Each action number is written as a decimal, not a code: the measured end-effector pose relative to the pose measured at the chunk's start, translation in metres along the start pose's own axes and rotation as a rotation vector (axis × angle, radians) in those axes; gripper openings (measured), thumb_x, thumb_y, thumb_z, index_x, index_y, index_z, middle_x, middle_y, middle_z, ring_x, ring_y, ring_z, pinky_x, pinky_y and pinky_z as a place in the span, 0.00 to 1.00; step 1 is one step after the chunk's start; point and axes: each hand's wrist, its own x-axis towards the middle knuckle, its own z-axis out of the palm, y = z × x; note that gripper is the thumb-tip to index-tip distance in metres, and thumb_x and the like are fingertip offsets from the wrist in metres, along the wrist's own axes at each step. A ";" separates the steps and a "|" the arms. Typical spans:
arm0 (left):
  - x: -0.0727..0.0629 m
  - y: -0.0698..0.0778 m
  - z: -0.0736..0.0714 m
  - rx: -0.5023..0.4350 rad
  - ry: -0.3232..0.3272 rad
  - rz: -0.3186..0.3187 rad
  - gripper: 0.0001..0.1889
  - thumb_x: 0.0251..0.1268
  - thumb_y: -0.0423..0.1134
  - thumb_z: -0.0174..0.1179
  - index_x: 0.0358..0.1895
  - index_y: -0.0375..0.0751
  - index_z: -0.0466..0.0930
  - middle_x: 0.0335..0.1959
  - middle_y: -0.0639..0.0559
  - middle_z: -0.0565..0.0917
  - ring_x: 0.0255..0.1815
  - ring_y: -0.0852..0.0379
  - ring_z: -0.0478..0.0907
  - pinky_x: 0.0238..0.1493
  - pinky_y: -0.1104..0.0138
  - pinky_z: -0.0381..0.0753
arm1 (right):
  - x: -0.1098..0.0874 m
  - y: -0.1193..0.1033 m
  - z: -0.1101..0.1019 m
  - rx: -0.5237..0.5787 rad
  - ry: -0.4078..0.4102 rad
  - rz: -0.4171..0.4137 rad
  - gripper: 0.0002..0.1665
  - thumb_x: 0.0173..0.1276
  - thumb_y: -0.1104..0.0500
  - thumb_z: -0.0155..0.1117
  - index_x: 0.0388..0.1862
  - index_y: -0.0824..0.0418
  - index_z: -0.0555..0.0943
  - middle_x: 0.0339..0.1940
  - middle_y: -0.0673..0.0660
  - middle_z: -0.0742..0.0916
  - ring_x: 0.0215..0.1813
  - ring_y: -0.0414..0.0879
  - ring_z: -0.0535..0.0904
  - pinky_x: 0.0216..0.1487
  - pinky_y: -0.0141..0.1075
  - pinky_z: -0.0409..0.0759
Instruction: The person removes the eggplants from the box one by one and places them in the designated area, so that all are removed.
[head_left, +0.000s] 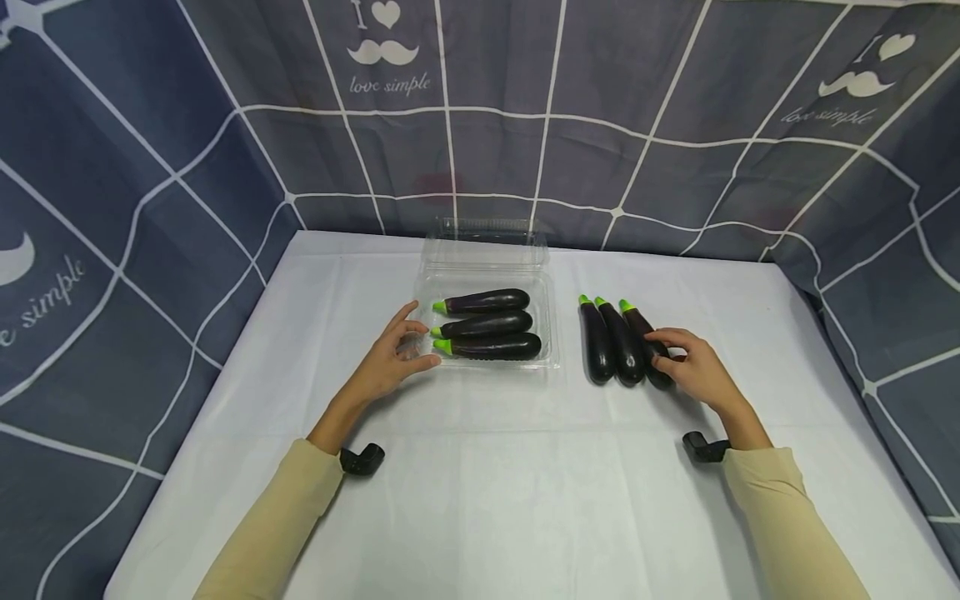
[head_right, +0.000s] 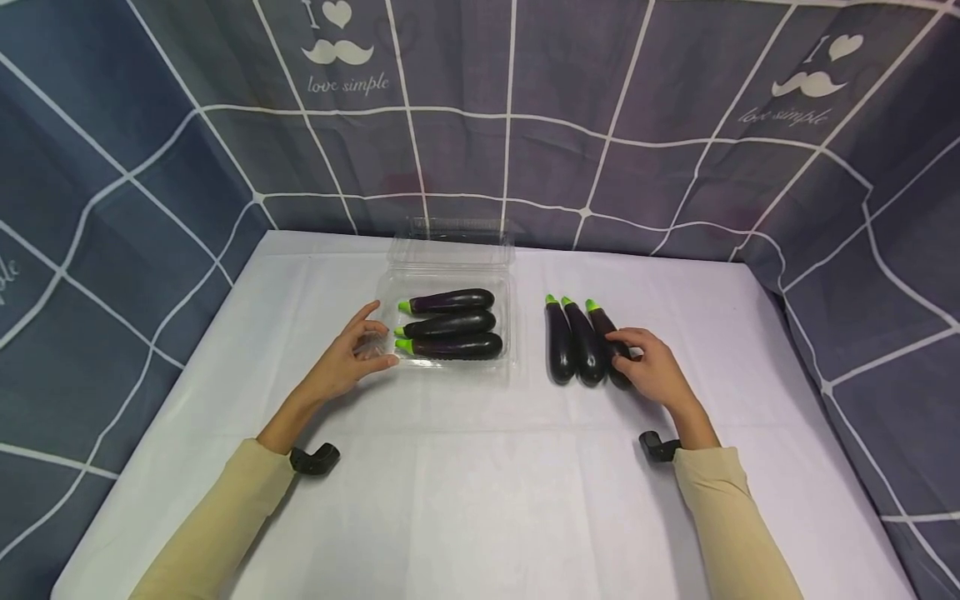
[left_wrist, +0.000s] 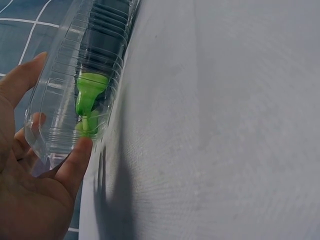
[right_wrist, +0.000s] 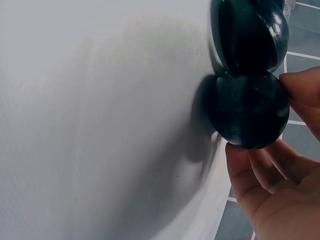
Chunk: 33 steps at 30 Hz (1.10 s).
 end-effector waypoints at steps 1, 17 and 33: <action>0.000 0.000 0.000 0.005 0.000 -0.001 0.26 0.64 0.34 0.68 0.58 0.21 0.69 0.80 0.45 0.43 0.77 0.37 0.48 0.69 0.43 0.61 | 0.000 0.000 0.000 0.000 0.002 0.000 0.21 0.66 0.72 0.62 0.59 0.70 0.78 0.61 0.69 0.77 0.54 0.55 0.72 0.46 0.27 0.71; 0.000 0.003 -0.001 0.012 -0.007 -0.011 0.26 0.64 0.34 0.68 0.58 0.21 0.69 0.80 0.44 0.43 0.77 0.36 0.48 0.68 0.43 0.61 | -0.003 -0.001 0.003 0.016 0.018 0.009 0.21 0.68 0.72 0.60 0.60 0.71 0.77 0.65 0.70 0.75 0.62 0.64 0.70 0.49 0.29 0.71; 0.000 0.000 0.000 0.027 0.002 -0.011 0.26 0.64 0.34 0.68 0.59 0.22 0.69 0.80 0.45 0.44 0.76 0.36 0.51 0.69 0.44 0.61 | -0.004 -0.007 0.000 0.018 0.076 0.009 0.20 0.72 0.65 0.60 0.61 0.72 0.76 0.70 0.75 0.66 0.69 0.72 0.62 0.56 0.64 0.71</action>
